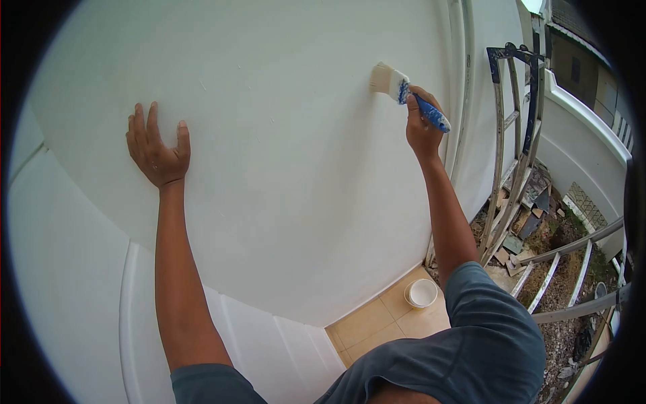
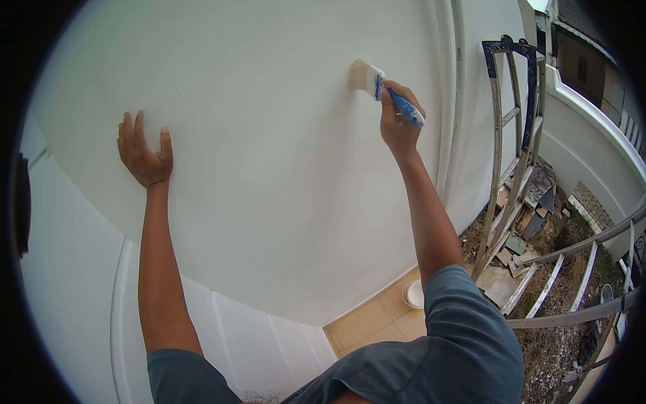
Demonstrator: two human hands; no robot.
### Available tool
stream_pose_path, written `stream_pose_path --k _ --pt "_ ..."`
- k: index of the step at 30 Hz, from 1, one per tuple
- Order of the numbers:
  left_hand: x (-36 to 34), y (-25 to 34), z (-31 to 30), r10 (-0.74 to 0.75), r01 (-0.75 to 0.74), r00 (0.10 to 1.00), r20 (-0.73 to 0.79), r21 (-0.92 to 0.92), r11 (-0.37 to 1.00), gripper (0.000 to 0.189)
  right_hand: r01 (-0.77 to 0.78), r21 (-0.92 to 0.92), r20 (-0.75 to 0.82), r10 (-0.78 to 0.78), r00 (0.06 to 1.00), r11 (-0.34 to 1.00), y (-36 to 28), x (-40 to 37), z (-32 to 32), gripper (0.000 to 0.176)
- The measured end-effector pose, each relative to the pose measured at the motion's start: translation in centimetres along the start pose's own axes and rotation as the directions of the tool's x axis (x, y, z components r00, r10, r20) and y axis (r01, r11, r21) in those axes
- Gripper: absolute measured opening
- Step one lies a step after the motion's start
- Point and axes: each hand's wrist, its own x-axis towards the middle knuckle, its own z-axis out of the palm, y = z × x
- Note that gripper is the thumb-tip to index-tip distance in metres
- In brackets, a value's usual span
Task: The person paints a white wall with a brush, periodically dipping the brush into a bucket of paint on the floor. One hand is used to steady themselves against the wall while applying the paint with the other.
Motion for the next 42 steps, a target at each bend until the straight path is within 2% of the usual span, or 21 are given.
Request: stream_pose_path --k 2,5,7,9,10,12,14,16,18,20,21,25,26,27,30,33,35,37,38,40,42 --pt "-0.1 0.1 -0.1 -0.018 0.018 1.0 0.009 -0.017 1.0 0.055 0.045 -0.284 -0.305 -0.134 0.943 0.958 4.1 3.1 -1.8 0.013" --pt "0.0 0.3 -0.3 -0.028 0.028 1.0 0.012 -0.008 1.0 0.055 -0.089 -0.236 -0.319 0.009 0.948 0.968 3.9 2.6 -0.2 0.013" --pt "0.0 0.3 -0.4 -0.03 0.03 0.999 0.014 0.002 1.0 0.055 0.115 -0.149 -0.025 -0.12 0.992 0.982 -2.5 -1.0 4.0 0.015" --pt "0.0 0.3 -0.3 -0.028 0.029 1.0 0.01 -0.008 1.0 0.055 0.174 0.113 0.317 -0.201 0.927 0.978 -9.4 -5.4 6.8 0.021" --pt "-0.1 0.1 -0.2 -0.028 0.028 1.0 0.007 -0.02 0.999 0.055 0.115 0.317 0.519 -0.274 0.809 0.941 -11.6 -7.0 7.3 0.022" --pt "0.0 0.1 -0.1 -0.024 0.024 1.0 0.004 -0.036 0.999 0.055 -0.007 0.492 0.712 -0.398 0.578 0.871 -12.8 -8.2 7.2 0.026" --pt "-0.1 0.1 -0.1 -0.032 0.032 0.999 0.004 -0.034 0.999 0.054 0.052 0.4 0.619 -0.312 0.721 0.915 -11.3 -6.6 6.8 0.022" --pt "-0.2 0.1 -0.2 -0.038 0.038 0.999 0.005 -0.032 0.999 0.054 -0.049 0.251 0.426 -0.065 0.902 0.967 -7.1 -3.2 5.2 0.015" --pt "0.0 0.2 -0.3 -0.042 0.042 0.999 0.008 -0.024 0.999 0.054 -0.121 0.14 0.038 0.117 0.992 0.983 -2.3 0.6 3.0 0.015" --pt "-0.1 0.4 -0.5 -0.056 0.056 0.998 0.02 -0.009 0.998 0.054 0.118 -0.207 -0.343 -0.184 0.921 0.971 0.9 4.4 0.7 0.013" --pt "-0.2 0.4 -0.6 -0.064 0.064 0.998 0.026 -0.009 0.998 0.054 0.096 -0.279 -0.393 -0.205 0.896 0.955 0.2 5.3 0.0 0.012" --pt "0.0 0.5 -0.7 -0.078 0.078 0.996 0.037 -0.007 0.997 0.054 0.215 -0.242 0.053 -0.208 0.977 0.946 -4.9 1.6 5.8 0.016" --pt "0.0 0.5 -0.7 -0.077 0.077 0.996 0.037 -0.009 0.997 0.054 0.442 -0.297 0.234 -0.384 0.893 0.847 -7.5 -0.9 7.6 0.018" --pt "0.0 0.4 -0.6 -0.069 0.069 0.997 0.035 -0.012 0.998 0.054 0.468 -0.126 0.37 -0.397 0.84 0.875 -10.2 -3.7 8.8 0.019" --pt "-0.1 0.3 -0.5 -0.056 0.057 0.998 0.033 -0.021 0.998 0.054 0.097 0.526 0.719 -0.503 0.48 0.845 -14.8 -7.0 9.0 0.024" --pt "-0.1 0.3 -0.6 -0.067 0.068 0.997 0.031 -0.029 0.997 0.054 0.075 0.467 0.701 -0.42 0.576 0.881 -13.7 -4.9 8.4 0.023" --pt "-0.1 0.5 -0.7 -0.091 0.092 0.995 0.035 -0.03 0.995 0.054 0.057 0.251 0.55 -0.191 0.813 0.966 -10.9 -0.5 7.4 0.014" --pt "-0.1 0.4 -0.7 -0.095 0.097 0.995 0.032 -0.041 0.994 0.055 0.225 0.085 0.049 -0.229 0.972 0.971 -7.2 4.8 6.6 0.013" --pt "-0.2 0.5 -0.8 -0.1 0.101 0.995 0.027 -0.045 0.994 0.055 0.255 -0.061 -0.174 -0.262 0.949 0.965 -5.5 7.5 5.7 0.013" --pt "-0.2 0.6 -0.9 -0.121 0.122 0.992 0.039 -0.043 0.992 0.055 0.244 -0.39 -0.297 -0.372 0.88 0.888 -3.9 11.3 4.0 0.013" --pt "-0.2 0.7 -1.0 -0.134 0.136 0.989 0.056 -0.035 0.99 0.055 0.276 -0.463 -0.169 -0.39 0.905 0.842 -5.2 11.4 6.2 0.012"
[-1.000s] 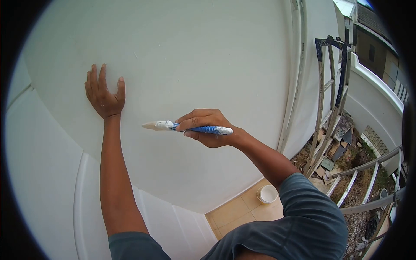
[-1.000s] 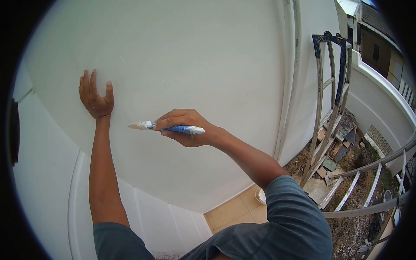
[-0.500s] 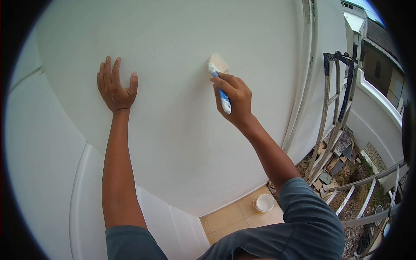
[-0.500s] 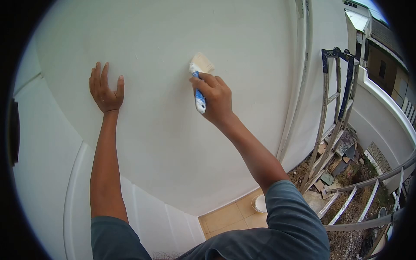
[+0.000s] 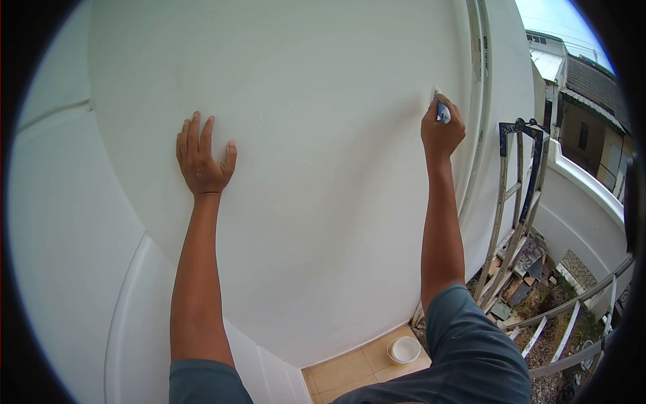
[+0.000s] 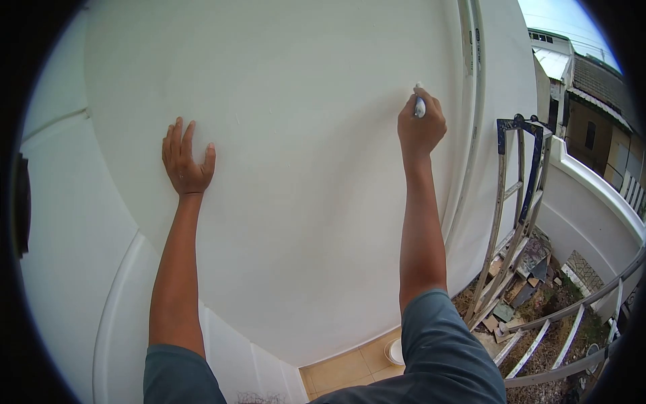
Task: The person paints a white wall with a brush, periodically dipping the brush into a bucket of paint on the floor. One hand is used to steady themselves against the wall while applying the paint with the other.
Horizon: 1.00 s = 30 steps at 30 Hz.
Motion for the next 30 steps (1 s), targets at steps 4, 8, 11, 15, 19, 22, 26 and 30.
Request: stream_pose_path --k 4,8,11,15,19,22,26,30 --pt "-0.1 -0.2 0.1 0.012 -0.012 1.0 -0.003 -0.013 1.0 0.054 0.29 0.354 0.494 -0.441 0.749 0.889 -14.0 -6.2 0.2 0.018" --pt "-0.2 -0.5 0.0 0.007 -0.008 1.0 -0.021 -0.03 1.0 0.05 -0.439 0.744 0.668 -0.526 0.527 0.504 -17.2 -3.3 -1.1 0.015" --pt "-0.1 -0.4 0.0 0.001 -0.002 0.999 -0.032 -0.042 0.999 0.048 -0.565 0.563 0.788 -0.186 0.587 0.604 -13.3 1.1 0.8 0.018" --pt "-0.1 -0.3 0.2 -0.015 0.013 0.999 -0.032 -0.054 0.998 0.049 -0.103 0.334 0.135 0.061 0.989 0.937 -4.1 7.0 4.8 0.015" --pt "-0.1 -0.1 0.1 -0.021 0.02 0.999 -0.024 -0.045 0.999 0.05 0.314 0.081 0.104 -0.321 0.941 0.946 -4.2 6.8 5.7 0.019" --pt "0.0 -0.2 0.1 -0.019 0.018 0.999 -0.046 -0.042 0.999 0.046 0.437 0.334 0.251 -0.525 0.813 0.835 -12.3 1.1 5.4 0.017" --pt "0.1 -0.4 -0.4 -0.018 0.014 0.998 -0.062 -0.062 0.998 0.045 -0.156 0.823 0.478 -0.518 0.709 0.546 -18.9 0.1 1.8 0.015" --pt "0.1 0.0 0.2 -0.018 0.014 0.998 -0.065 -0.072 0.997 0.044 -0.388 0.622 0.661 -0.189 0.727 0.68 -15.1 2.3 2.3 0.018"
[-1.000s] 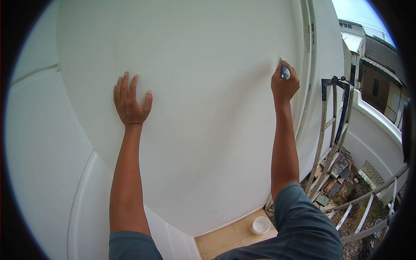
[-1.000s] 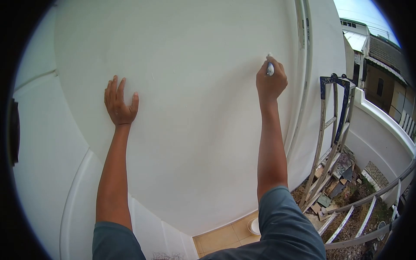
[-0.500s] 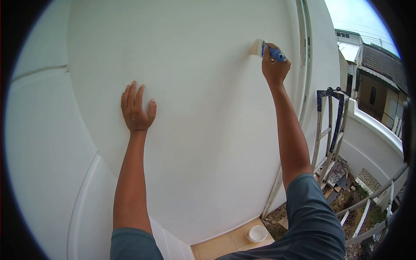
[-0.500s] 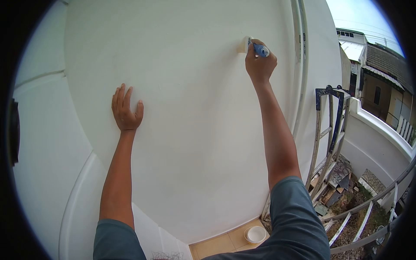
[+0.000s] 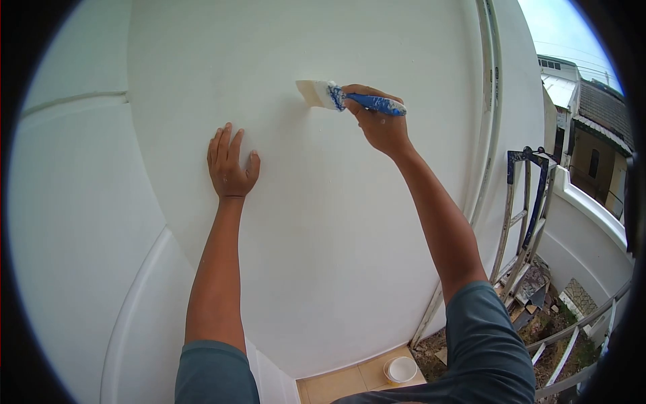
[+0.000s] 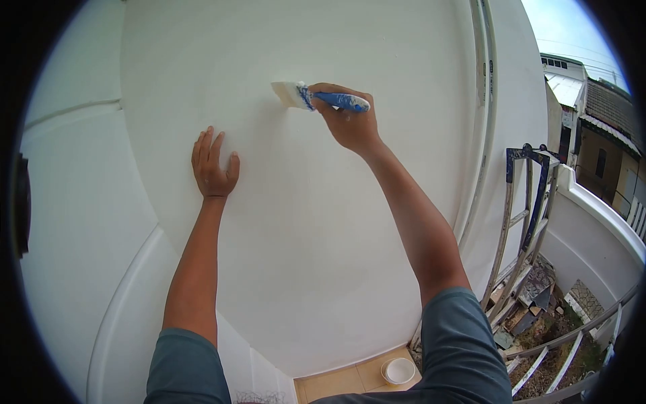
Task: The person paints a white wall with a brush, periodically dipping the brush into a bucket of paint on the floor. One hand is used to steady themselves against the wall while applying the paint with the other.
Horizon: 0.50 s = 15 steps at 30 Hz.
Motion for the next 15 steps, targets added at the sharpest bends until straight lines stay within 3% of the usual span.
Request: stream_pose_path --k 1,3,4,6,8,9,10,11,12,13,14,15 --pt "-0.1 -0.3 -0.1 -0.008 0.008 1.0 -0.002 0.013 1.0 0.044 0.031 -0.055 -0.181 -0.04 0.983 0.998 2.5 1.1 -1.6 0.017" --pt "-0.2 -0.3 -0.2 -0.02 0.019 1.0 0.004 0.023 1.0 0.045 0.128 -0.348 -0.51 -0.302 0.805 0.929 6.3 3.1 -5.4 0.016" --pt "-0.2 0.0 -0.2 -0.025 0.024 1.0 0.007 0.024 0.999 0.045 0.051 -0.545 -0.581 -0.42 0.697 0.837 7.3 4.0 -7.2 0.016" --pt "0.0 0.0 -0.2 -0.027 0.027 1.0 0.004 0.018 0.999 0.045 -0.072 -0.641 -0.606 -0.447 0.658 0.764 6.5 4.5 -8.2 0.015" --pt "0.0 0.0 -0.2 -0.032 0.032 0.999 0.002 -0.001 0.999 0.045 -0.064 -0.732 -0.452 -0.414 0.79 0.678 6.6 4.3 -5.2 0.016" --pt "0.0 -0.2 -0.2 -0.028 0.028 1.0 0.002 -0.007 1.0 0.045 0.083 -0.696 -0.324 -0.415 0.85 0.713 5.7 3.3 -2.2 0.017" --pt "0.0 -0.2 -0.2 -0.031 0.031 1.0 0.002 -0.015 0.999 0.044 0.276 -0.698 -0.139 -0.503 0.853 0.661 4.5 1.7 0.8 0.018" --pt "0.0 -0.2 -0.2 -0.035 0.035 0.999 0.0 -0.021 0.999 0.044 0.398 -0.556 -0.027 -0.494 0.869 0.73 2.2 -0.3 3.2 0.02" --pt "0.0 -0.3 -0.2 -0.041 0.041 0.999 0.0 -0.024 0.999 0.044 0.414 -0.286 0.062 -0.414 0.908 0.864 0.0 -2.3 4.9 0.018" --pt "0.0 -0.4 -0.2 -0.04 0.04 0.999 -0.012 -0.026 0.999 0.044 0.284 -0.071 0.222 -0.262 0.939 0.956 -1.9 -3.7 5.6 0.017" --pt "0.0 -0.4 -0.1 -0.039 0.039 0.999 -0.023 -0.025 0.999 0.043 0.3 0.064 0.352 -0.303 0.886 0.952 -1.7 -4.1 5.6 0.015" --pt "-0.1 -0.4 -0.1 -0.036 0.035 0.999 -0.03 -0.026 0.999 0.043 0.254 0.089 0.336 -0.269 0.903 0.963 -1.6 -4.1 5.3 0.015"
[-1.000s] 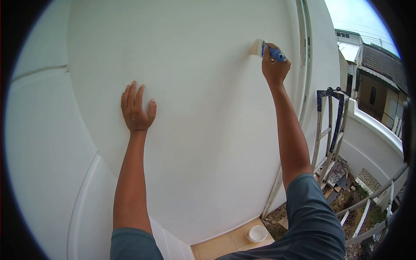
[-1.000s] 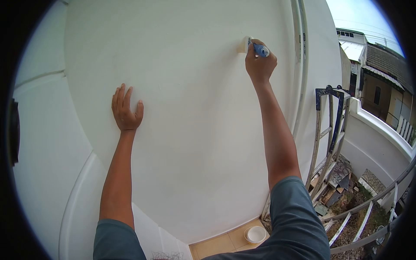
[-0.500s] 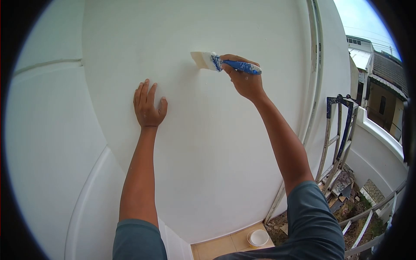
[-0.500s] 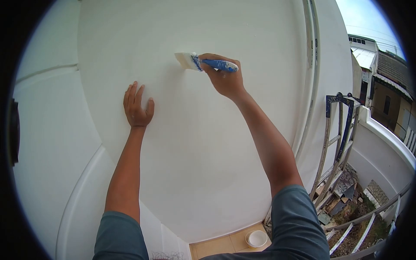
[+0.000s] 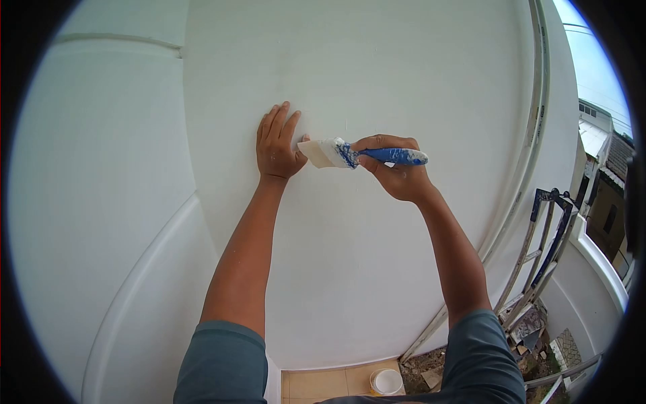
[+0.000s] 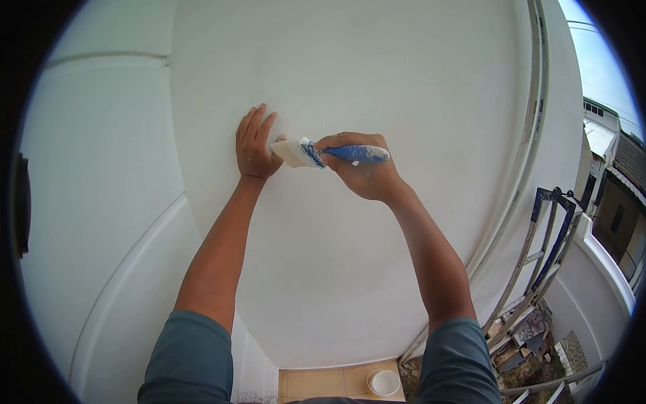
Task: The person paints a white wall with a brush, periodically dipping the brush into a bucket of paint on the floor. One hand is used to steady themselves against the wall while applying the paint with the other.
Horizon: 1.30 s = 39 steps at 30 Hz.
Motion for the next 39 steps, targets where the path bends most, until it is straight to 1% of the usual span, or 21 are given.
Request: stream_pose_path --k 2,5,6,7,8,9,12,15,17,18,19,20,21,22,23,24,25,26,29,34,39 --pt "0.2 0.0 0.0 -0.004 0.003 1.0 -0.009 -0.012 1.0 0.042 -0.157 -0.046 -0.105 0.151 0.983 0.987 1.0 0.0 -2.4 0.016" --pt "0.2 0.0 0.0 -0.011 0.011 1.0 -0.017 -0.024 1.0 0.042 -0.363 -0.142 -0.568 0.225 0.792 0.921 5.7 0.3 -9.3 0.017" --pt "0.1 0.0 0.0 -0.014 0.013 1.0 -0.018 -0.028 1.0 0.042 -0.295 -0.235 -0.692 0.054 0.72 0.926 8.7 -0.1 -12.3 0.018" --pt "0.1 0.0 0.0 -0.014 0.014 1.0 -0.021 -0.032 0.999 0.041 -0.473 -0.4 -0.79 -0.033 0.612 0.785 8.4 -0.6 -14.2 0.016" --pt "0.0 -0.1 -0.1 -0.021 0.02 1.0 -0.024 -0.028 0.999 0.041 -0.427 -0.624 -0.737 -0.311 0.6 0.655 8.7 -1.4 -15.8 0.016" --pt "0.0 0.0 -0.2 -0.023 0.022 0.999 -0.024 -0.027 0.999 0.041 -0.405 -0.647 -0.732 -0.377 0.568 0.646 9.1 -2.4 -16.6 0.014" --pt "0.2 0.1 0.0 -0.025 0.024 0.999 -0.022 -0.027 0.999 0.041 -0.412 -0.648 -0.674 -0.229 0.703 0.641 8.6 -5.9 -12.1 0.014" --pt "0.0 0.1 -0.1 -0.021 0.02 1.0 -0.012 -0.028 0.999 0.042 -0.151 -0.691 -0.321 -0.113 0.94 0.707 3.9 -11.8 0.2 0.019" --pt "0.4 0.1 -0.2 -0.024 0.024 1.0 -0.011 -0.033 0.999 0.043 -0.112 -0.357 -0.046 0.102 0.994 0.927 -1.3 -18.0 7.2 0.02" --pt "0.4 0.1 -0.3 -0.025 0.025 1.0 -0.006 -0.041 0.999 0.043 -0.168 -0.186 0.21 0.206 0.956 0.968 -2.9 -21.5 9.7 0.018" --pt "0.1 0.1 -0.4 -0.031 0.031 1.0 0.005 -0.049 0.998 0.043 -0.392 0.06 0.378 0.342 0.86 0.918 -4.3 -24.9 12.1 0.016" --pt "-0.1 0.1 -0.5 -0.03 0.031 0.999 0.015 -0.053 0.998 0.044 -0.472 0.061 0.453 0.397 0.798 0.879 -5.3 -28.8 14.1 0.021" --pt "-0.3 0.0 -0.5 -0.03 0.032 0.999 0.024 -0.055 0.998 0.046 -0.513 0.029 0.433 0.452 0.78 0.858 -6.9 -31.6 15.2 0.018" --pt "-0.4 0.0 -0.4 -0.037 0.038 0.999 0.026 -0.054 0.998 0.047 -0.723 0.022 0.374 0.665 0.647 0.691 -8.7 -34.3 16.0 0.016" --pt "-0.8 0.2 -0.5 -0.046 0.048 0.998 0.038 -0.05 0.998 0.048 -0.756 0.188 0.242 0.716 0.655 0.627 -9.6 -38.0 17.1 0.015" --pt "-1.4 0.4 -0.8 -0.053 0.055 0.997 0.049 -0.042 0.998 0.05 -0.867 0.244 0.23 0.842 0.488 0.435 -11.4 -40.2 17.2 0.015" --pt "-1.9 0.4 -1.0 -0.058 0.06 0.996 0.062 -0.032 0.998 0.051 -0.905 0.207 0.239 0.878 0.414 0.371 -12.5 -42.7 16.8 0.016" --pt "-2.8 0.4 -1.2 -0.076 0.082 0.989 0.124 -0.039 0.996 0.056 -0.988 0.147 0.285 0.955 0.079 0.038 -14.4 -44.3 16.1 0.015" --pt "-5.0 1.2 -2.8 -0.089 0.094 0.969 0.229 -0.012 0.996 0.061 -0.92 0.243 0.26 0.935 -0.243 -0.306 -19.6 -49.0 13.9 0.018" --pt "-7.7 1.0 -3.4 -0.036 0.048 0.947 0.32 -0.028 0.998 0.068 -0.755 0.529 0.138 0.917 -0.373 -0.387 -23.8 -63.8 14.2 0.019" --pt "-7.2 1.1 -3.7 -0.034 0.052 0.942 0.333 -0.044 0.998 0.069 -0.858 0.393 0.069 0.941 -0.331 -0.33 -29.3 -60.1 14.1 0.036"
